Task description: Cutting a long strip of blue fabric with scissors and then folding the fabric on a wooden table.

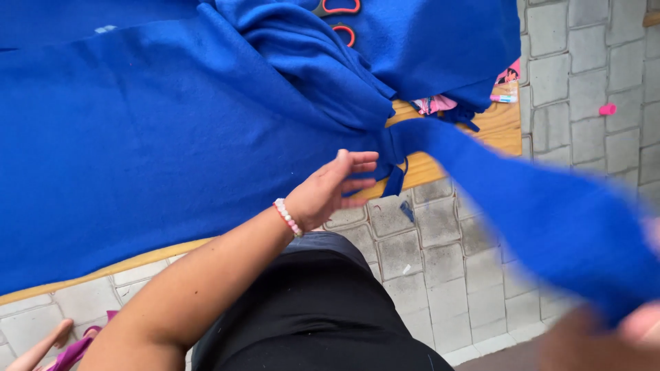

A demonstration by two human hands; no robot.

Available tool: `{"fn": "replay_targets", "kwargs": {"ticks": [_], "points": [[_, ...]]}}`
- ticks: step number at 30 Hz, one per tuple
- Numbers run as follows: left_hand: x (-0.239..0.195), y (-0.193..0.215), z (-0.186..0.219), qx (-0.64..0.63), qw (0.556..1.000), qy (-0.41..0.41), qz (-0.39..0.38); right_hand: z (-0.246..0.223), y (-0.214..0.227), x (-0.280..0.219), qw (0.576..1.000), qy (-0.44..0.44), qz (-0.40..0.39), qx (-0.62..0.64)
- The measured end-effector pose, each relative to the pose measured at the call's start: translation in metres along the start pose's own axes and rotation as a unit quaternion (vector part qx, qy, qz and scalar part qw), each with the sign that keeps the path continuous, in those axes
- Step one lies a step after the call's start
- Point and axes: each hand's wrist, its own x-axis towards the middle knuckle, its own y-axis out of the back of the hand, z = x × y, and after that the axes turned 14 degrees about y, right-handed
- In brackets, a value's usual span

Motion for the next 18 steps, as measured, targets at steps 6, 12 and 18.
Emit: {"fn": "replay_targets", "kwargs": {"ticks": [6, 12, 18], "points": [[-0.038, 0.034, -0.011, -0.220, 0.971, 0.063, -0.064, 0.087, -0.196, 0.161, 0.956, 0.057, -0.115, -0.264], [-0.075, 0.077, -0.051, -0.154, 0.978, 0.127, 0.053, 0.276, -0.146, 0.148, 0.864, 0.054, 0.060, -0.498], [-0.113, 0.085, -0.067, -0.230, 0.938, 0.239, 0.103, 0.284, -0.200, 0.148, 0.861, 0.052, 0.050, -0.503]]}}
